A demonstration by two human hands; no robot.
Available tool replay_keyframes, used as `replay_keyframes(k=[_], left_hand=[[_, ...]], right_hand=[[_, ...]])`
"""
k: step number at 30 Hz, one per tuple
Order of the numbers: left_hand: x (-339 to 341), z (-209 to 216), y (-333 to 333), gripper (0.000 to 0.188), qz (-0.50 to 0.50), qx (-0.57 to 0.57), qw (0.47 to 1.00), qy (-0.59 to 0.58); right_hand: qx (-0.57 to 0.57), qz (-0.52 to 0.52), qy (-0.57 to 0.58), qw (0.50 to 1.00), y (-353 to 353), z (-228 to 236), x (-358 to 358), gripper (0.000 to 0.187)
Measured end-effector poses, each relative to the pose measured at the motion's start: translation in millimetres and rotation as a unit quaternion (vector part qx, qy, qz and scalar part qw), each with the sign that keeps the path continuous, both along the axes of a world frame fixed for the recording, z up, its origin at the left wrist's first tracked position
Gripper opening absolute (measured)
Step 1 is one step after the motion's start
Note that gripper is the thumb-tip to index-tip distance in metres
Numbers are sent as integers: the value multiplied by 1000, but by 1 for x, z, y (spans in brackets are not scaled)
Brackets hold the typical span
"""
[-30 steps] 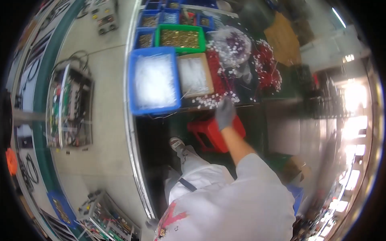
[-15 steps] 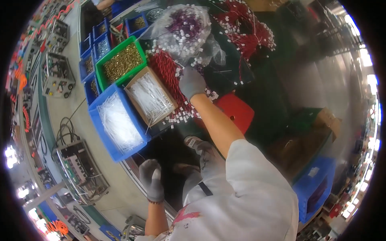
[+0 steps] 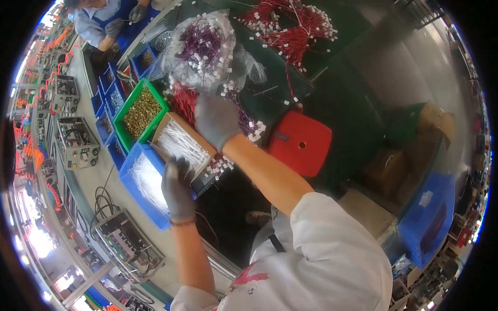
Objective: Manually assemble and secure electrical components and wiring within a welding machine chassis using zip ties and connectors.
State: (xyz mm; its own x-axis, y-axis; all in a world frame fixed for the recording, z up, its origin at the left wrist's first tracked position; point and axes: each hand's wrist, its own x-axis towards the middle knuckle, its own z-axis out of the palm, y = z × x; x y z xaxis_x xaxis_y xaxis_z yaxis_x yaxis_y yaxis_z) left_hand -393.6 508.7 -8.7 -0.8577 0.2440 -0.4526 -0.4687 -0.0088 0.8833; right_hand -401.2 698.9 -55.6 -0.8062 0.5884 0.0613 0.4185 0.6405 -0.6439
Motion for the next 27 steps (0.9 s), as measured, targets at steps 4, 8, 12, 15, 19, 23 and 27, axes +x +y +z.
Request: replay_keyframes(k=[4, 8, 12, 15, 19, 23, 27], left_hand=[[-43, 15, 40, 55, -14, 162, 977, -140], [-56, 58, 18, 42, 92, 45, 981, 166], [-40, 80, -34, 34, 67, -66, 978, 188], [1, 76, -68, 38, 40, 33, 991, 123], [65, 74, -110, 44, 11, -86, 996, -4], [105, 118, -166, 36, -48, -325, 913, 240], [148, 153, -197, 32, -9, -463, 836, 295]], right_hand=[[9, 202, 47, 978, -46, 43, 32, 17], [-192, 48, 194, 961, 5, 16, 64, 31], [130, -164, -193, 959, 102, -58, 82, 41], [158, -70, -315, 933, 122, -66, 81, 34], [107, -119, -200, 967, 102, 18, 92, 27], [-381, -105, 316, 863, 14, 105, 107, 24], [-706, 90, 171, 682, -134, 131, 88, 17]])
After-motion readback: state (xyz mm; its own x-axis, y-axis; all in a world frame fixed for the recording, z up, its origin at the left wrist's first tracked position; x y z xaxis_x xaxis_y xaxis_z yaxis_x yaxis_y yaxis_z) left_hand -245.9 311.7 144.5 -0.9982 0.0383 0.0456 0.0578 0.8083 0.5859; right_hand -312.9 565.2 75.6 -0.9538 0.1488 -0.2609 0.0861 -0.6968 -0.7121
